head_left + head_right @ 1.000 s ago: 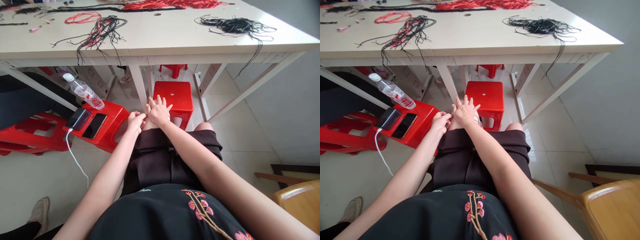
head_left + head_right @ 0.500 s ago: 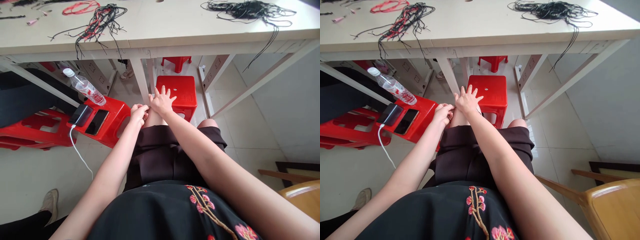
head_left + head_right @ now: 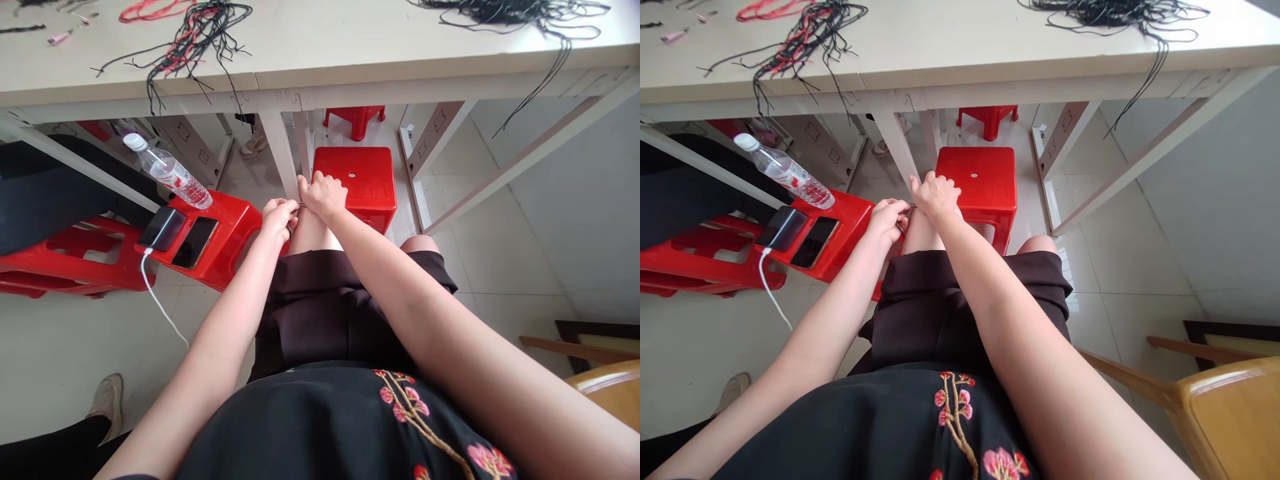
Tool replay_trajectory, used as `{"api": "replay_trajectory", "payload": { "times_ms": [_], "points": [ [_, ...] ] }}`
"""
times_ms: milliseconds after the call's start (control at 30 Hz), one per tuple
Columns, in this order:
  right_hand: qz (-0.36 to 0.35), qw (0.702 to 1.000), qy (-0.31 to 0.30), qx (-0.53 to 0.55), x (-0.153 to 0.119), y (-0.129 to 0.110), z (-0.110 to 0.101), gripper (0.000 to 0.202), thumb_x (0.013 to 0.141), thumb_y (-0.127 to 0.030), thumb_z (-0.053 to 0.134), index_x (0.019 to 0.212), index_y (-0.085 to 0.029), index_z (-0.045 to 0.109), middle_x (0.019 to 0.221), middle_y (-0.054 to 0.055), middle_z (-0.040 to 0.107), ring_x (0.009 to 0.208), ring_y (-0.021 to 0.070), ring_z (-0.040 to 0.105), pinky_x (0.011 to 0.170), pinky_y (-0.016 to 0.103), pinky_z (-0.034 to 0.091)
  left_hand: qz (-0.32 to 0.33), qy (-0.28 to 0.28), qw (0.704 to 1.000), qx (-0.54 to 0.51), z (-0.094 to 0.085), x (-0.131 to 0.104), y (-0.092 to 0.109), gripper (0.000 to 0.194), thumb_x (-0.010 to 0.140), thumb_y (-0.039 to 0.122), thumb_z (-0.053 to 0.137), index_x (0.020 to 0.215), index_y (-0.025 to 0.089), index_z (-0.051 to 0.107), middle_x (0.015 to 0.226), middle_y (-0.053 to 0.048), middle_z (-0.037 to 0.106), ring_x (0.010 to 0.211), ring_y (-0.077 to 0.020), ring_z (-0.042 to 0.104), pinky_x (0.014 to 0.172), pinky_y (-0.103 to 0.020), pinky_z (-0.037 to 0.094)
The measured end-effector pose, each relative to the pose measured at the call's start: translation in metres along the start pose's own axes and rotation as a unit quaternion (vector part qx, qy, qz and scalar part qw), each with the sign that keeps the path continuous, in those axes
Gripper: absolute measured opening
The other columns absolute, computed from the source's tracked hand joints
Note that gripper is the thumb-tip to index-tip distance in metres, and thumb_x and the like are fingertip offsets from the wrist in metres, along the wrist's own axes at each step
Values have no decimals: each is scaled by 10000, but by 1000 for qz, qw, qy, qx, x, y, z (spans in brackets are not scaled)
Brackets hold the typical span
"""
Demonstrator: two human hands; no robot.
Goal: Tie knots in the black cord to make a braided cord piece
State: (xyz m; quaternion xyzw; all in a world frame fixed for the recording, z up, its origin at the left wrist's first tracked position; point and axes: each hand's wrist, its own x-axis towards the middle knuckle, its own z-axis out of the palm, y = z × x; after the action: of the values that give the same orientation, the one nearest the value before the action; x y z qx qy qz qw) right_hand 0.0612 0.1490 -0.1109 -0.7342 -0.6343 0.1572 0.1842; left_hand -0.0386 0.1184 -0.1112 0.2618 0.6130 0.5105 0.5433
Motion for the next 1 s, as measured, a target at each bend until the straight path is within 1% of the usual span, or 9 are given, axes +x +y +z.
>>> {"api": "replay_trajectory", "payload": {
  "times_ms": [167,367,467,567,667,833,1000],
  "points": [
    [-6,1000,-10,14,4,1,0,598,922,-587,254,982,-118,620,951,159,655,967,323,593,822,455,448,1,5,1000,10,1,-2,1,276,547,34,586,644,197,387,489,92,415,343,-20,339,351,-128,272],
    [-8,1000,-7,18,2,3,1,582,924,-578,258,978,-136,633,946,147,665,958,321,603,802,451,464,19,-36,998,38,-5,1,1,258,556,54,607,663,196,421,464,97,391,376,-36,363,365,-128,333],
    [-14,1000,-4,15,1,4,2,593,925,-580,245,974,-134,634,931,147,663,954,321,605,804,449,467,27,-54,997,50,-9,0,0,259,578,67,629,715,198,453,484,90,418,400,-51,397,379,-138,366],
    [-18,1000,7,11,1,5,4,585,925,-575,248,952,-133,631,910,144,666,935,319,612,793,449,471,21,-64,996,55,-13,-1,0,261,599,69,641,756,197,475,505,85,440,414,-53,416,398,-146,391],
    [-19,1000,21,10,1,5,6,558,923,-570,265,950,-137,616,900,136,671,922,316,618,783,444,476,19,-85,995,56,-17,-1,0,238,630,74,641,785,189,502,528,72,474,438,-57,440,415,-154,407],
    [-16,1000,22,12,1,5,6,530,917,-569,286,963,-139,593,906,138,673,917,316,620,779,435,479,7,-128,991,43,-26,2,0,216,663,61,624,829,167,535,575,46,529,460,-59,457,391,-149,348],
    [-21,1000,10,14,2,5,6,521,925,-560,267,985,-143,574,924,155,662,932,318,612,790,454,468,6,-128,990,55,-30,2,0,166,682,78,624,804,156,543,637,19,579,465,-48,452,382,-148,303]
  ]
}}
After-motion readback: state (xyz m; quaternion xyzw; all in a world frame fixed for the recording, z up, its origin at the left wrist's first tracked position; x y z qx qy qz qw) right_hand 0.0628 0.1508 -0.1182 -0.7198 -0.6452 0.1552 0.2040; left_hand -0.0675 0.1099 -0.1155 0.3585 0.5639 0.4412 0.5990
